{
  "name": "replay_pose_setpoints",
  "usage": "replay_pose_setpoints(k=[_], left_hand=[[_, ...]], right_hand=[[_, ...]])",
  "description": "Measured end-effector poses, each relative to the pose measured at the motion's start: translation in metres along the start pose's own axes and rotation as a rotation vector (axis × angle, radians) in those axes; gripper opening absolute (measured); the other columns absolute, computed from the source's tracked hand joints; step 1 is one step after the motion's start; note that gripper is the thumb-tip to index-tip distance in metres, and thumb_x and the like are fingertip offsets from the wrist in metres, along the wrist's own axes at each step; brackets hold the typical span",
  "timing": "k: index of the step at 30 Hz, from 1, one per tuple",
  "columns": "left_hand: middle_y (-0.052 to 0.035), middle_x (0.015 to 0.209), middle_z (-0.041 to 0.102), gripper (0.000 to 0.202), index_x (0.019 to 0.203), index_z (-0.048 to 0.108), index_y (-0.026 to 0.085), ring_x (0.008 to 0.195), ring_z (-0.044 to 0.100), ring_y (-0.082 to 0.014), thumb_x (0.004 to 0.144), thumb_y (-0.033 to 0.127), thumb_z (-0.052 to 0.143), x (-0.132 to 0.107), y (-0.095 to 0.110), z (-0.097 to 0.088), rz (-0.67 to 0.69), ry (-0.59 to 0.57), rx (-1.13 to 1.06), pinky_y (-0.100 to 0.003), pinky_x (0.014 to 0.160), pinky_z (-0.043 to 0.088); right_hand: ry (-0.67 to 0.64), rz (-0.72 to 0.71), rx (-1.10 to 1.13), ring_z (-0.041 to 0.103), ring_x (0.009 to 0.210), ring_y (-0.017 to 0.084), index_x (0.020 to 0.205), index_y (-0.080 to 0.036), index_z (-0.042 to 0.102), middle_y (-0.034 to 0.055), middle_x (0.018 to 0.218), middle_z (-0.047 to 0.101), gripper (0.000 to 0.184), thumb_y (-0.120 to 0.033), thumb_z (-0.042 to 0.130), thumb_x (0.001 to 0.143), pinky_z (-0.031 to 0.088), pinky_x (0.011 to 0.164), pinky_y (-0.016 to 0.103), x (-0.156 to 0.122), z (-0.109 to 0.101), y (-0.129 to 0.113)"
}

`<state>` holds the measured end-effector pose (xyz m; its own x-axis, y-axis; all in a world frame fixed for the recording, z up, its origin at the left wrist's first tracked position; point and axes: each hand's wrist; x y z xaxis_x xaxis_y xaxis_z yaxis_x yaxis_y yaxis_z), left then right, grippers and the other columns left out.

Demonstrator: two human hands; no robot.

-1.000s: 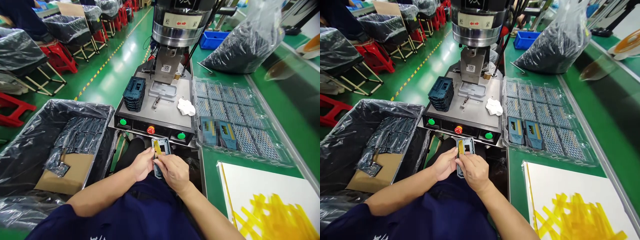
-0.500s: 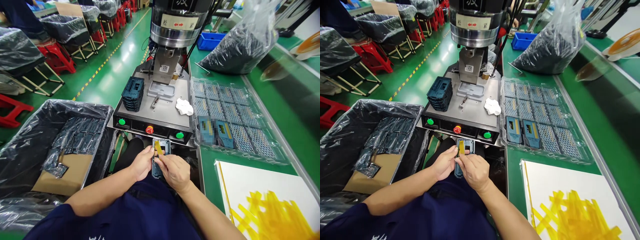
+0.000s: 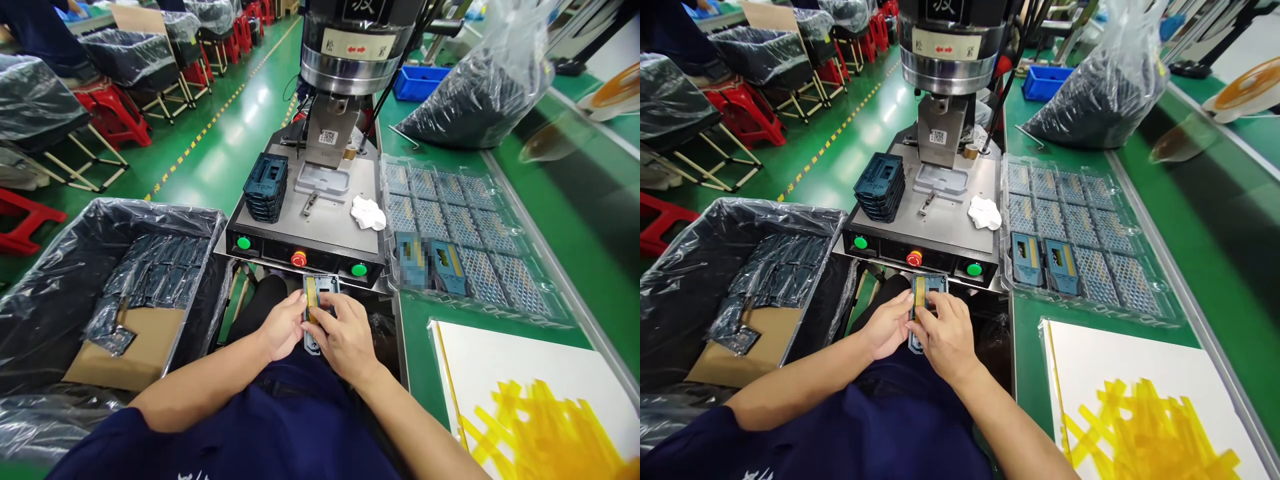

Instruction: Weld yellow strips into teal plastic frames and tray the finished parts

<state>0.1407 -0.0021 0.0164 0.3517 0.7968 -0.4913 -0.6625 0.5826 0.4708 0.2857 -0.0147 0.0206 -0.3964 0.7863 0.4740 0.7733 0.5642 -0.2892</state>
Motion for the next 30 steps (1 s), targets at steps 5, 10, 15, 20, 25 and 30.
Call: replay_pose_setpoints(k=[5, 10, 15, 20, 25, 30], left_hand=[[-0.0114, 0.106, 0.070, 0.023, 0.114, 0.061, 0.014, 0.090, 0.068, -0.0170, 0.093, 0.018, 0.054, -0.001, 0.000, 0.000, -0.007, -0.004, 0.017, -0.017, 0.051, 0.046], [-0.0124, 0.112, 0.069, 0.024, 0.114, 0.061, 0.013, 0.106, 0.065, -0.0213, 0.092, 0.020, 0.055, 0.000, 0.000, 0.000, 0.029, -0.016, 0.003, -0.026, 0.076, 0.054], [-0.0142, 0.126, 0.064, 0.028, 0.116, 0.060, 0.015, 0.119, 0.060, -0.0265, 0.089, 0.023, 0.061, 0.002, 0.001, -0.003, 0.092, -0.046, -0.052, -0.042, 0.101, 0.047], [-0.0133, 0.136, 0.058, 0.041, 0.122, 0.059, 0.020, 0.124, 0.056, -0.0262, 0.084, 0.024, 0.069, 0.004, 0.003, -0.007, 0.124, -0.076, -0.012, -0.043, 0.106, 0.041], [-0.0153, 0.138, 0.054, 0.047, 0.124, 0.056, 0.021, 0.121, 0.057, -0.0293, 0.083, 0.035, 0.071, 0.003, 0.014, -0.021, 0.147, -0.032, 0.103, -0.046, 0.103, 0.042], [-0.0150, 0.128, 0.060, 0.046, 0.118, 0.057, 0.019, 0.110, 0.063, -0.0267, 0.081, 0.042, 0.072, 0.001, 0.027, -0.041, 0.165, 0.104, 0.125, -0.042, 0.095, 0.046]], right_hand=[[-0.108, -0.010, 0.001, 0.050, 0.121, 0.030, 0.093, -0.020, 0.072, 0.0137, 0.126, 0.059, 0.027, -0.044, 0.060, 0.091, 0.040, 0.102, 0.049, -0.001, -0.002, 0.003], [-0.063, 0.022, 0.030, 0.048, 0.124, 0.032, 0.116, -0.016, 0.064, 0.0186, 0.131, 0.054, 0.040, -0.045, 0.060, 0.090, 0.043, 0.103, 0.051, -0.007, -0.004, 0.004], [-0.145, 0.222, -0.011, 0.053, 0.118, 0.036, 0.137, -0.012, 0.047, 0.0221, 0.131, 0.051, 0.076, -0.056, 0.068, 0.078, 0.050, 0.095, 0.053, -0.008, -0.007, 0.002], [-0.262, 0.209, -0.033, 0.056, 0.116, 0.034, 0.139, -0.013, 0.042, 0.0201, 0.130, 0.054, 0.069, -0.032, 0.064, 0.076, 0.052, 0.095, 0.049, 0.007, -0.012, 0.009], [-0.241, 0.129, -0.038, 0.052, 0.124, 0.033, 0.141, -0.014, 0.042, 0.0181, 0.135, 0.054, 0.071, -0.032, 0.061, 0.075, 0.045, 0.105, 0.048, 0.061, -0.027, 0.059], [-0.352, 0.163, -0.142, 0.052, 0.125, 0.034, 0.137, -0.010, 0.049, 0.0186, 0.137, 0.054, 0.074, -0.032, 0.067, 0.068, 0.043, 0.106, 0.044, 0.146, -0.033, 0.134]])
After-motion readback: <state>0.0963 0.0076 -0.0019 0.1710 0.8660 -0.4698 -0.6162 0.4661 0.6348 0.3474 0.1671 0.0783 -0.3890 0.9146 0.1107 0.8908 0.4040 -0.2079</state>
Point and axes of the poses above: each hand's wrist, its own x-axis towards the middle knuckle, its own z-axis out of the palm, y = z × x
